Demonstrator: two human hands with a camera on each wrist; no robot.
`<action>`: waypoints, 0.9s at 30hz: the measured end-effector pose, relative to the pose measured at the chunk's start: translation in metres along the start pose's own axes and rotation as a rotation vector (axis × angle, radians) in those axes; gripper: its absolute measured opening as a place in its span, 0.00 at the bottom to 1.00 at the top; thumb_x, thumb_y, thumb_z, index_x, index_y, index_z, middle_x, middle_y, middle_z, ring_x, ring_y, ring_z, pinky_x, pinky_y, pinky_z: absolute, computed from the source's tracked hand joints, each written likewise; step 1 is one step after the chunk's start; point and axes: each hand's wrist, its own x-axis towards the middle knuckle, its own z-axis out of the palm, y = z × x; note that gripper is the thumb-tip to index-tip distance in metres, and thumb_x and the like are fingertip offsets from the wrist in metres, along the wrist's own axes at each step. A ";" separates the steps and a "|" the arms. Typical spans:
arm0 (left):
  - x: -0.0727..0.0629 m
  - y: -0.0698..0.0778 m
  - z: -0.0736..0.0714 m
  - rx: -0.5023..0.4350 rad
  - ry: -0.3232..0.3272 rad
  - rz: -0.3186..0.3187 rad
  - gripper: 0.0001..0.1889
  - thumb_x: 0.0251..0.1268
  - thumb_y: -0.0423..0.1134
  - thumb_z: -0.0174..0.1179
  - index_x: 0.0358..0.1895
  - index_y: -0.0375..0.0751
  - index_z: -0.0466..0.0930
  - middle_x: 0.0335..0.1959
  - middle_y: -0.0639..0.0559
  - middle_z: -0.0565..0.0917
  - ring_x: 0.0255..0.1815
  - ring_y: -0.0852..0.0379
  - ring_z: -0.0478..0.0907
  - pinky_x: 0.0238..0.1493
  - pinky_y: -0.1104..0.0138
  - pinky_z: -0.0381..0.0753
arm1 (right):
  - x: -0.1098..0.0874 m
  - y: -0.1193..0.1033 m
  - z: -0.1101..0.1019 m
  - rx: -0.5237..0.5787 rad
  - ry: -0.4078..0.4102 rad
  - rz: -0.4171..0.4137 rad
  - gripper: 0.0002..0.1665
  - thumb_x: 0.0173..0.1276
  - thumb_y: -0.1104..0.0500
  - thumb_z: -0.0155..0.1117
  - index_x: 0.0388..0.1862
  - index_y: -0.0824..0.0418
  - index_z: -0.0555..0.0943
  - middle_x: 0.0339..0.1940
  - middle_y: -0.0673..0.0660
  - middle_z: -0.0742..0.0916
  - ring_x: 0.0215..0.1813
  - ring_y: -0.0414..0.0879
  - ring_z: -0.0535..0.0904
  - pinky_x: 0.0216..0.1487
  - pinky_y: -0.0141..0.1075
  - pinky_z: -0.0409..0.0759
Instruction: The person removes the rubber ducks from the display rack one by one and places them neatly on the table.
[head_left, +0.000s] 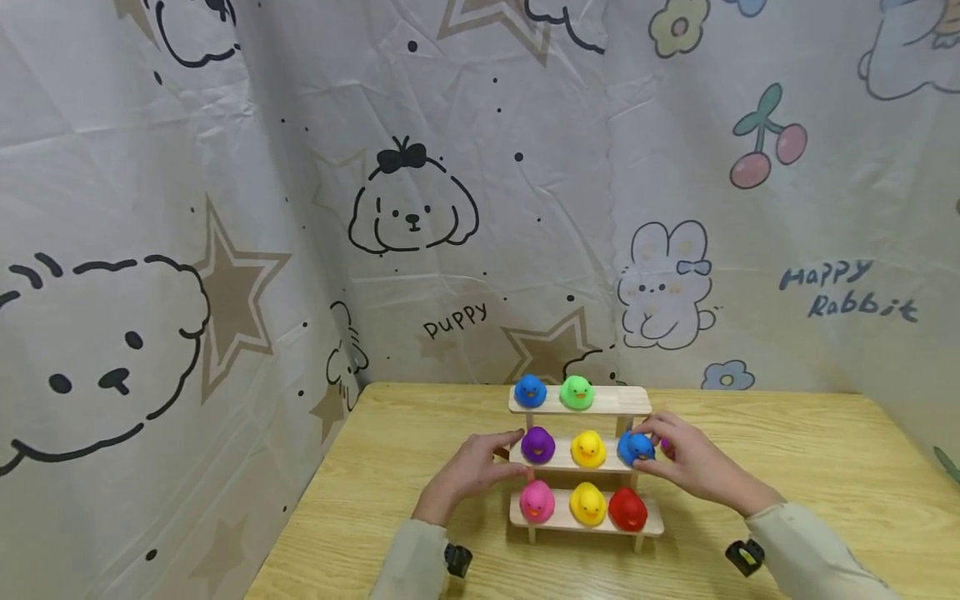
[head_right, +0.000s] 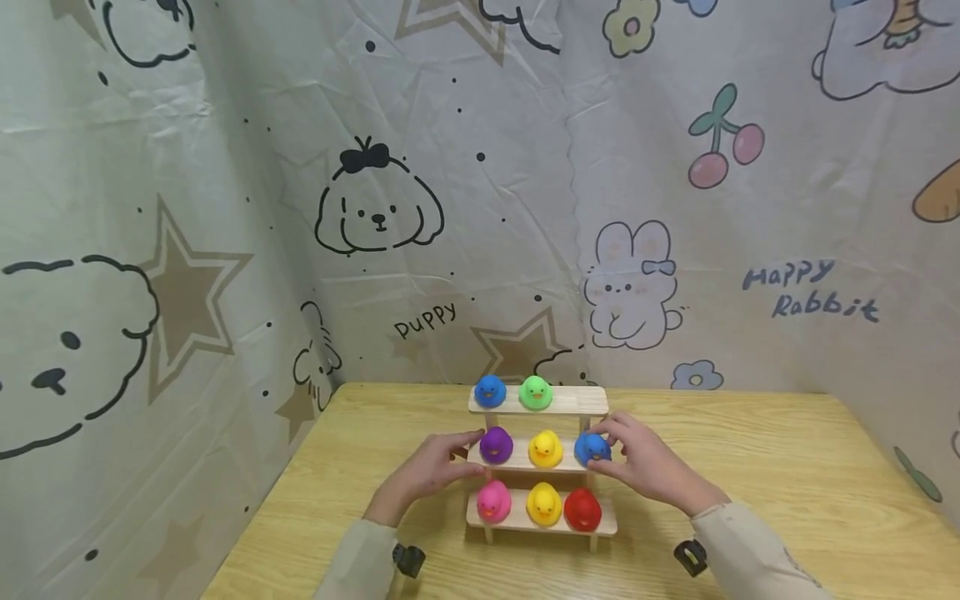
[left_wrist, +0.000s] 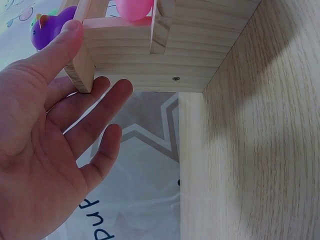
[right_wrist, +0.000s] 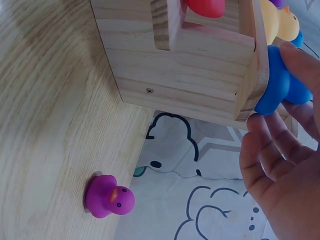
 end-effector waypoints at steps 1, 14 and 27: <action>0.000 0.000 0.000 0.002 0.001 0.001 0.34 0.59 0.57 0.61 0.67 0.46 0.69 0.63 0.53 0.74 0.48 0.58 0.76 0.47 0.67 0.75 | 0.000 0.000 0.000 0.001 0.002 -0.005 0.17 0.56 0.55 0.73 0.43 0.55 0.80 0.38 0.46 0.76 0.35 0.46 0.73 0.30 0.32 0.75; 0.001 0.000 0.002 -0.010 -0.003 -0.015 0.33 0.60 0.55 0.62 0.67 0.46 0.69 0.62 0.53 0.74 0.47 0.57 0.76 0.46 0.66 0.76 | -0.003 0.003 -0.007 -0.015 -0.015 0.027 0.17 0.56 0.51 0.74 0.42 0.50 0.80 0.41 0.46 0.76 0.36 0.40 0.72 0.34 0.30 0.77; -0.001 0.001 0.002 -0.039 0.005 -0.032 0.33 0.60 0.54 0.63 0.67 0.46 0.69 0.62 0.52 0.75 0.47 0.56 0.77 0.45 0.65 0.76 | -0.009 0.008 -0.021 -0.042 0.077 -0.016 0.19 0.51 0.60 0.77 0.42 0.53 0.80 0.43 0.49 0.79 0.38 0.40 0.73 0.34 0.33 0.78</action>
